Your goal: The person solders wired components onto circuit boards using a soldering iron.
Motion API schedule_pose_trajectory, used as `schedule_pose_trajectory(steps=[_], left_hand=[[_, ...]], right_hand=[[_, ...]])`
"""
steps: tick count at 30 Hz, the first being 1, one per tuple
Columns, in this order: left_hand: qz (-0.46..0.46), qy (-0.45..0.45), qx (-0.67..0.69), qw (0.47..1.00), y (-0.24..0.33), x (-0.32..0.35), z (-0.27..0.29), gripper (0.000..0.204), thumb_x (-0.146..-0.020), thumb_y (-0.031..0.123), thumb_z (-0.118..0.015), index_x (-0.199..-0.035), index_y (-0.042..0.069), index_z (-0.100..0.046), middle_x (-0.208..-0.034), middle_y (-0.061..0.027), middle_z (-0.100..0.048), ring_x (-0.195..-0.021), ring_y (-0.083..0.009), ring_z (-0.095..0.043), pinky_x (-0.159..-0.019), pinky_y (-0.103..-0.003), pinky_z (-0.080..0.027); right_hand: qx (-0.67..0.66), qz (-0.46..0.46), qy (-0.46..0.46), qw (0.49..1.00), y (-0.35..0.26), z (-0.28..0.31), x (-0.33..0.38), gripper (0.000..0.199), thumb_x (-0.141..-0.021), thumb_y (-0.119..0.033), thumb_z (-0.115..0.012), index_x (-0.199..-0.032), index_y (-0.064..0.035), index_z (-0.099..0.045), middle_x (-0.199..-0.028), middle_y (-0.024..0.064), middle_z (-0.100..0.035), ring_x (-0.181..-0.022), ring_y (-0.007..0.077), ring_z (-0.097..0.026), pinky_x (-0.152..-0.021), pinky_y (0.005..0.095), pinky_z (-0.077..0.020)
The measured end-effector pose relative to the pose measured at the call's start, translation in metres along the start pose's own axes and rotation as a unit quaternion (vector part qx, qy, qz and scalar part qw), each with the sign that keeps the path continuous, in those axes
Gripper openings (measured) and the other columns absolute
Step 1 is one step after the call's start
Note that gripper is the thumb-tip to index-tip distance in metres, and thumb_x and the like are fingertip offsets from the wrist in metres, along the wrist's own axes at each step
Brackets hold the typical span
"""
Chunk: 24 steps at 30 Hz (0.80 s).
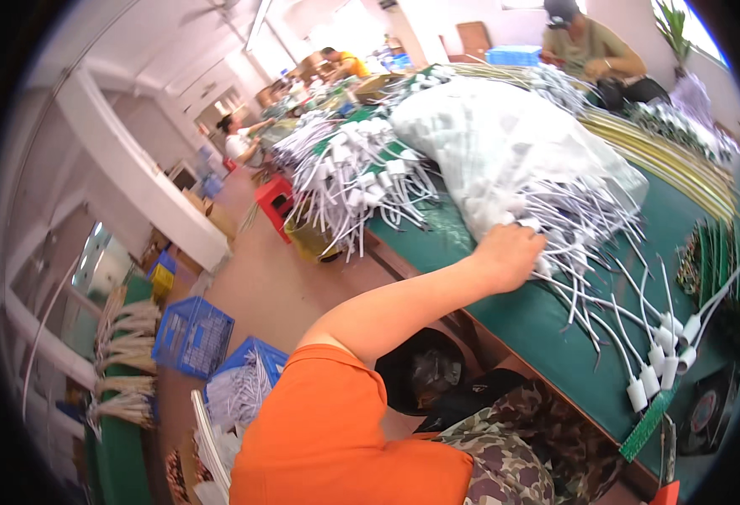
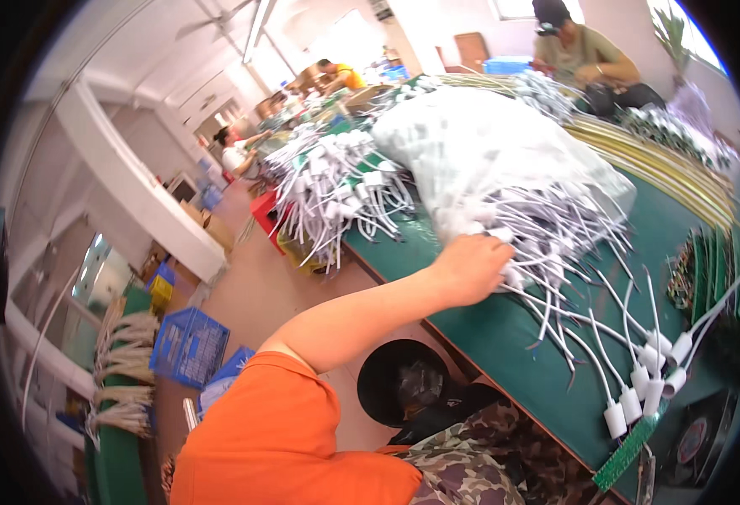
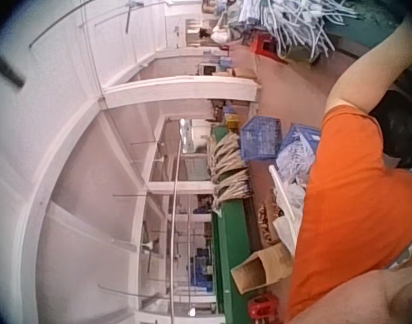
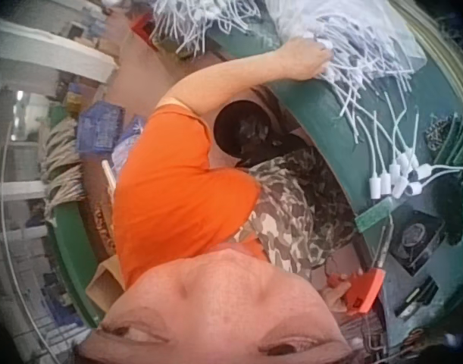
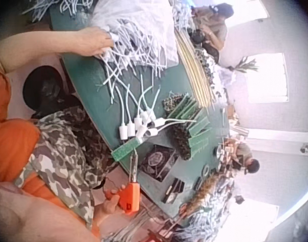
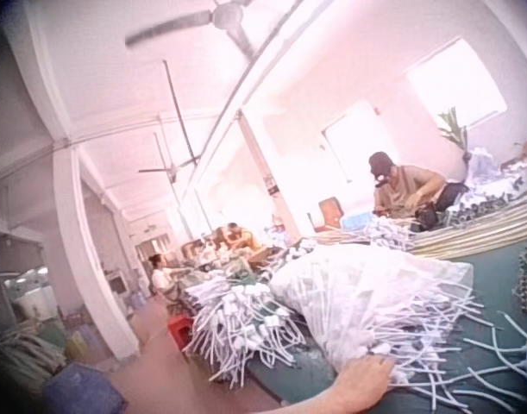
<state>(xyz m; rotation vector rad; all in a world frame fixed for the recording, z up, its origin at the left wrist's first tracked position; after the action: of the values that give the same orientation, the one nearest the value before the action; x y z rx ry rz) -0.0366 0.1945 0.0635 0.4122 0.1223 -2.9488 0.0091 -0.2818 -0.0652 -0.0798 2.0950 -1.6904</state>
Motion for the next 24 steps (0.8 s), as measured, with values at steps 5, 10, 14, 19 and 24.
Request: schedule_pose_trajectory(steps=[5,10,14,19,24], left_hand=[[-0.032,0.206,0.19,0.959,-0.002,0.01,0.098,0.042,-0.081,0.02,-0.082,-0.113,0.004,-0.06,-0.1,-0.0123,-0.065,-0.09,-0.029,-0.067,-0.078,-0.043,-0.054],[0.038,0.28,0.493,0.823,-0.038,0.011,0.164,0.045,-0.087,0.011,-0.082,-0.12,0.006,-0.051,-0.101,-0.007,-0.062,-0.09,-0.0149,-0.066,-0.077,-0.032,-0.056],[-0.029,0.386,0.671,0.632,-0.038,0.019,0.2,0.056,-0.084,-0.008,-0.078,-0.122,0.008,-0.04,-0.106,-0.0049,-0.054,-0.086,-0.0102,-0.063,-0.077,-0.027,-0.057],[-0.184,0.368,0.211,0.887,0.057,0.028,0.189,0.031,-0.08,0.007,-0.078,-0.105,0.008,-0.059,-0.09,-0.0086,-0.059,-0.083,-0.0253,-0.064,-0.073,-0.04,-0.052],[-0.254,0.256,0.193,0.912,0.127,0.023,0.099,0.02,-0.086,0.018,-0.068,-0.101,0.009,-0.059,-0.086,-0.0101,-0.053,-0.078,-0.0325,-0.057,-0.071,-0.045,-0.048]], right_hand=[[0.01,-0.001,-0.008,1.0,-0.017,0.003,-0.011,0.048,-0.095,-0.01,-0.066,-0.138,0.0041,-0.05,-0.12,0.0222,-0.068,-0.072,0.0155,-0.064,-0.061,0.0297,-0.0566],[0.028,-0.009,0.028,0.999,-0.035,0.021,-0.001,0.049,-0.094,-0.009,-0.066,-0.139,0.0033,-0.049,-0.118,0.0223,-0.068,-0.07,0.0159,-0.065,-0.058,0.0298,-0.0573],[0.045,-0.018,0.064,0.997,-0.051,0.039,0.011,0.05,-0.094,-0.009,-0.066,-0.14,0.0027,-0.048,-0.117,0.0224,-0.069,-0.068,0.0161,-0.065,-0.055,0.0299,-0.0579],[0.068,-0.035,0.111,0.991,-0.071,0.056,0.028,0.052,-0.094,-0.008,-0.066,-0.141,0.002,-0.047,-0.116,0.0226,-0.069,-0.066,0.0165,-0.065,-0.052,0.03,-0.0587],[0.08,-0.044,0.15,0.985,-0.099,0.053,0.039,0.053,-0.094,-0.007,-0.067,-0.142,0.0012,-0.045,-0.114,0.0227,-0.069,-0.064,0.0168,-0.066,-0.048,0.0301,-0.0595]])
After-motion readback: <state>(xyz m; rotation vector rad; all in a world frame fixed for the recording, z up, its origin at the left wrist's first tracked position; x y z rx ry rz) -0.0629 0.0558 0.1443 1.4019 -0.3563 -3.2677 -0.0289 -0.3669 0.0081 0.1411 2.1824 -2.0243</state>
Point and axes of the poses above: each hand's wrist, its own x-axis away from the middle knuckle, its own z-axis out of the back of the hand, y = z × x, the point moved 9 cm from there along -x, towards the middle knuckle
